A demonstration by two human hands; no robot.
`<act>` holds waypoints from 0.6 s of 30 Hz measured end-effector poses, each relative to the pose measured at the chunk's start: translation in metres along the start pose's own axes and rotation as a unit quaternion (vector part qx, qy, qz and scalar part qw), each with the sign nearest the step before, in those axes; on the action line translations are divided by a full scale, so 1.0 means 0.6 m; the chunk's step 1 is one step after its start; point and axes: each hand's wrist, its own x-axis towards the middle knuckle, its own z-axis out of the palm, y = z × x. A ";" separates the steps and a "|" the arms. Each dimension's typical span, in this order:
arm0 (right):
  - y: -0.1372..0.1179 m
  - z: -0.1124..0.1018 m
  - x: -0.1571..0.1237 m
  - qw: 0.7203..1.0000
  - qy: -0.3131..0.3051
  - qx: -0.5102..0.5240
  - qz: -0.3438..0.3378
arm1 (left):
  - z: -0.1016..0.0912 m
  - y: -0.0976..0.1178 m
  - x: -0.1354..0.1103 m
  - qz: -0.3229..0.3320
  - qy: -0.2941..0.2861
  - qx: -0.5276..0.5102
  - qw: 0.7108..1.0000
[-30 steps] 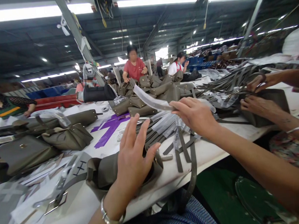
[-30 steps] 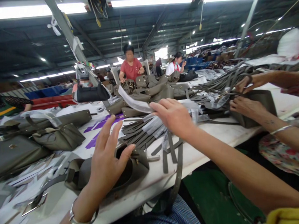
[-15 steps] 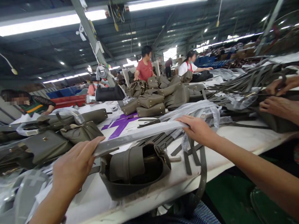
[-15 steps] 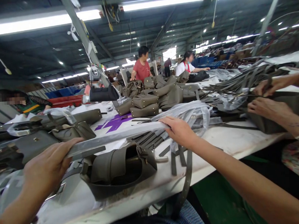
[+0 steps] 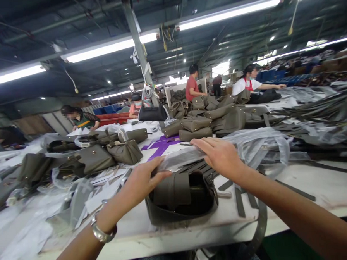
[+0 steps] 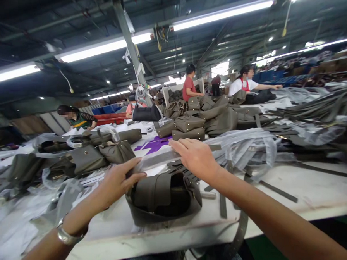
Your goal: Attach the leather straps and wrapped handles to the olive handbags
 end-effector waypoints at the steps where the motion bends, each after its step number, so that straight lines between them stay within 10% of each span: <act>1: 0.002 0.001 0.001 1.000 -0.001 0.008 0.005 | -0.011 -0.016 -0.003 -0.014 0.021 0.023 0.999; 7: 0.006 0.024 -0.002 0.998 -0.027 0.055 -0.018 | -0.061 -0.092 -0.041 -0.016 -0.016 0.111 0.994; 18: -0.061 0.045 0.010 0.984 -0.064 0.110 -0.123 | 0.000 0.030 -0.035 -0.074 -0.181 -0.259 0.946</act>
